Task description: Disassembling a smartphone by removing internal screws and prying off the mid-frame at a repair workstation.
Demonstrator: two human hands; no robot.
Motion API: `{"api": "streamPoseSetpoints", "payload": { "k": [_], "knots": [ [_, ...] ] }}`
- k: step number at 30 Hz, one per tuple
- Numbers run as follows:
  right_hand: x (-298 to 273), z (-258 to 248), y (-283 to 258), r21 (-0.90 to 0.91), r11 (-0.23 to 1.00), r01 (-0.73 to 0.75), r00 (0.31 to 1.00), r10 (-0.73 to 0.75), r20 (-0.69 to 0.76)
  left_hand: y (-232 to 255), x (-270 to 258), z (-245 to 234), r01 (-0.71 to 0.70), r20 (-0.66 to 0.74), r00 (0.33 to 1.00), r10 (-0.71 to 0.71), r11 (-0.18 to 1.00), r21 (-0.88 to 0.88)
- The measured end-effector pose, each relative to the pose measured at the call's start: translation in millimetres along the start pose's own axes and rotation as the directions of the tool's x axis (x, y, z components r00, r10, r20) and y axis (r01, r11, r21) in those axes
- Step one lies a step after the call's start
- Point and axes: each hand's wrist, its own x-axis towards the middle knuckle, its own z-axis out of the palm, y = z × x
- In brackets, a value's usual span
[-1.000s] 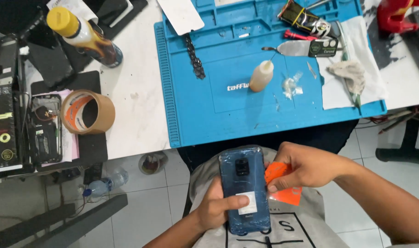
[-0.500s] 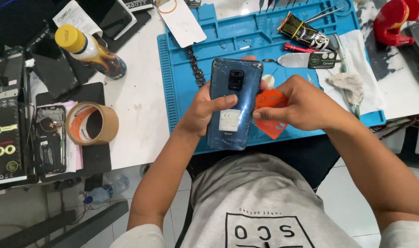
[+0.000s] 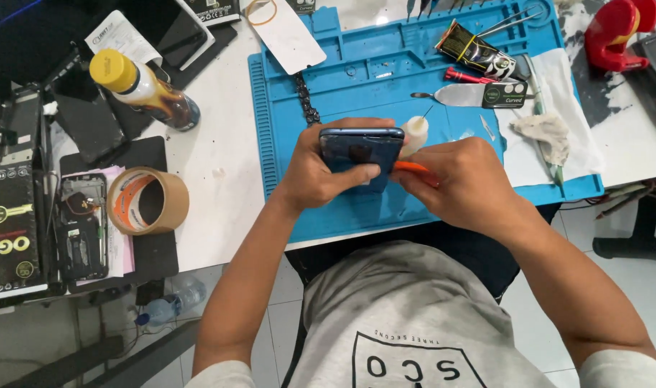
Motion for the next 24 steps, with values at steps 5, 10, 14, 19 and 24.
{"api": "streamPoseSetpoints", "payload": {
  "k": [5, 10, 14, 19, 24],
  "knots": [
    [6.0, -6.6, -5.1, -0.155, 0.985, 0.069, 0.993, -0.053, 0.104, -6.8, -16.0, 11.1, 0.000, -0.169, 0.986, 0.013, 0.997, 0.077],
    [19.9, -20.5, -13.4, -0.224, 0.968, 0.110, 0.963, -0.047, 0.266, -4.5, -14.7, 20.0, -0.001, -0.253, 0.967, 0.032, 0.993, 0.122],
    [24.8, -23.4, -11.0, -0.240, 0.960, 0.144, 0.950, -0.066, 0.304, -7.7, -13.7, 22.2, 0.005, -0.286, 0.957, 0.043, 0.987, 0.162],
    [25.3, -15.8, -2.9, -0.295, 0.936, 0.192, 0.935, -0.083, 0.345, -8.2, -14.4, 23.8, -0.020, -0.329, 0.941, 0.083, 0.982, 0.190],
    [14.8, 17.0, 30.2, -0.288, 0.938, 0.194, 0.926, -0.078, 0.368, -13.0, -10.9, 18.6, -0.009, -0.324, 0.942, 0.081, 0.976, 0.217]
  ]
}}
